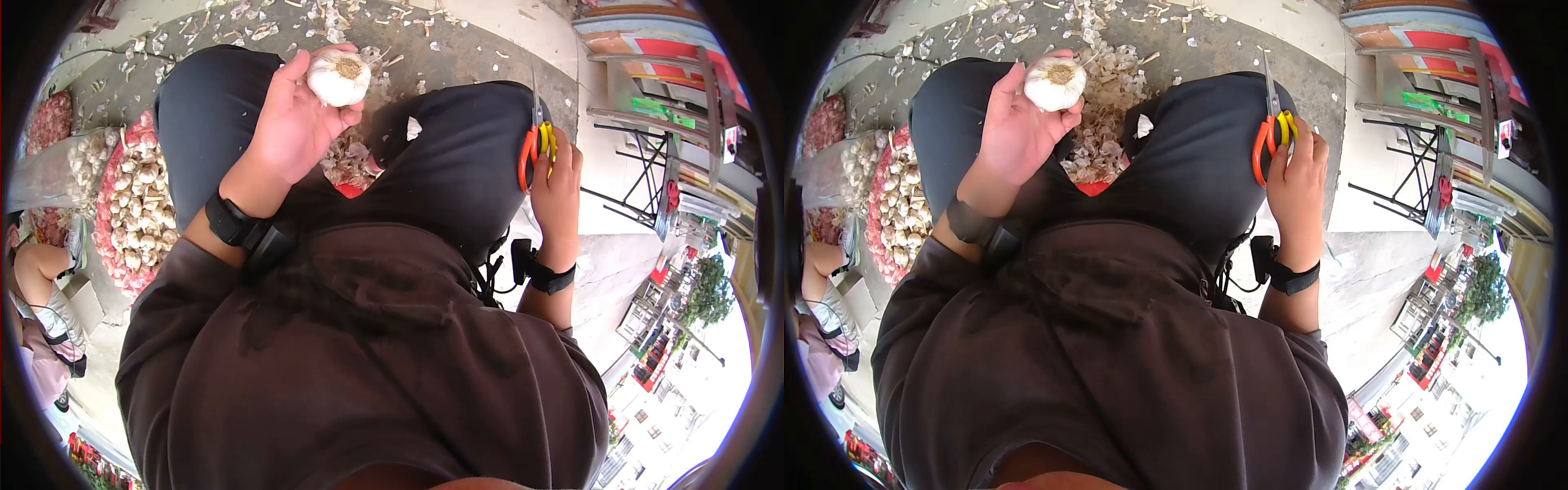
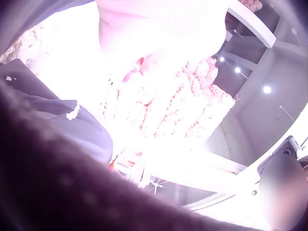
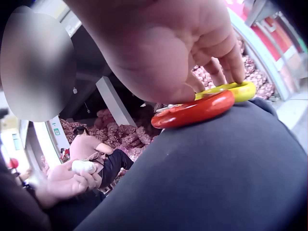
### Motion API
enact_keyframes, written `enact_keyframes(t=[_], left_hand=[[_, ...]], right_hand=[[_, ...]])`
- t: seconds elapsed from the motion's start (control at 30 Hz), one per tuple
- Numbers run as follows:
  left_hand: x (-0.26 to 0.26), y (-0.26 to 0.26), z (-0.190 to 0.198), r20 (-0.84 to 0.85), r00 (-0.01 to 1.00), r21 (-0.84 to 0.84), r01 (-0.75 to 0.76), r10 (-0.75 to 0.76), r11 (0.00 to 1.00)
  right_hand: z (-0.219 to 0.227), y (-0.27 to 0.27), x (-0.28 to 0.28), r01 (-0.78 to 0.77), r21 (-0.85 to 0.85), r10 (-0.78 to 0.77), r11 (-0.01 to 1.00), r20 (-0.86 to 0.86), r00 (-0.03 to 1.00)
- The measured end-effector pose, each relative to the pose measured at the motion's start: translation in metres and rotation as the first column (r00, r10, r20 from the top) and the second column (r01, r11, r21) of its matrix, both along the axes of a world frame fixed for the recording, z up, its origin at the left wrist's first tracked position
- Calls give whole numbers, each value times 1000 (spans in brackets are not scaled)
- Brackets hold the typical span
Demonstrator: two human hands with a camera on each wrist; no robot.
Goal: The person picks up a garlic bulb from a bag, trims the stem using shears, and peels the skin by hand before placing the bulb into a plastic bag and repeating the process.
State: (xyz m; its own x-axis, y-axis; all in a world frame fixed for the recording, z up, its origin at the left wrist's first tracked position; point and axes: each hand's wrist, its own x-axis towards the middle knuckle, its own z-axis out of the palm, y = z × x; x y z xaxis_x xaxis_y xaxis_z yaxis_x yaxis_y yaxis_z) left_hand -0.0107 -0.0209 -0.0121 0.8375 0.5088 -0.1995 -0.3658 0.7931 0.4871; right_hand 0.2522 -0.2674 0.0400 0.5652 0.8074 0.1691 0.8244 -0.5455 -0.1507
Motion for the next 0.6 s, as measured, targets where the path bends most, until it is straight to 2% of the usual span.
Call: enact_keyframes(t=[0.07, 0.17, 0.2, 0.27, 0.3, 0.33, 0.43, 0.47, 0.53, 0.57, 0.6], left_hand=[[2, -2, 1, 49, 999, 18, 9, -10, 1000], [5, -7, 9, 106, 994, -22, -8, 11, 1000], [7, -8, 12, 123, 992, -49, -21, 27, 999], [5, -8, 16, 134, 991, -66, -12, 21, 998], [4, -8, 16, 137, 990, -76, -8, 18, 997], [3, -9, 16, 144, 990, -26, 11, -7, 1000], [4, -5, 15, 170, 983, 107, 49, -67, 993], [2, -5, 16, 179, 981, 126, 56, -78, 990], [0, -9, 15, 177, 979, 159, 78, -106, 984], [0, -8, 14, 167, 978, 179, 90, -120, 980], [0, -7, 13, 157, 978, 200, 103, -136, 974]], right_hand=[[-4, -12, -2, 89, -12, -89, 996, -13, 996], [-3, -9, -26, 64, 57, -56, 996, -124, 991], [-6, -10, -25, -1, 85, 2, 996, -11, 1000], [5, -10, -19, 171, 17, -156, 985, -330, 931], [10, -10, -17, 245, -38, -233, 969, -476, 848], [13, -10, -8, 249, -34, -219, 968, -603, 767], [16, -2, -20, 108, 240, 85, 965, -675, 733], [16, 7, -36, 105, 327, 163, 939, -695, 700], [20, 28, -61, 24, 386, 296, 922, -744, 599], [21, 37, -70, -18, 373, 306, 927, -732, 609], [23, 46, -73, -167, 369, 374, 915, -615, 694]])
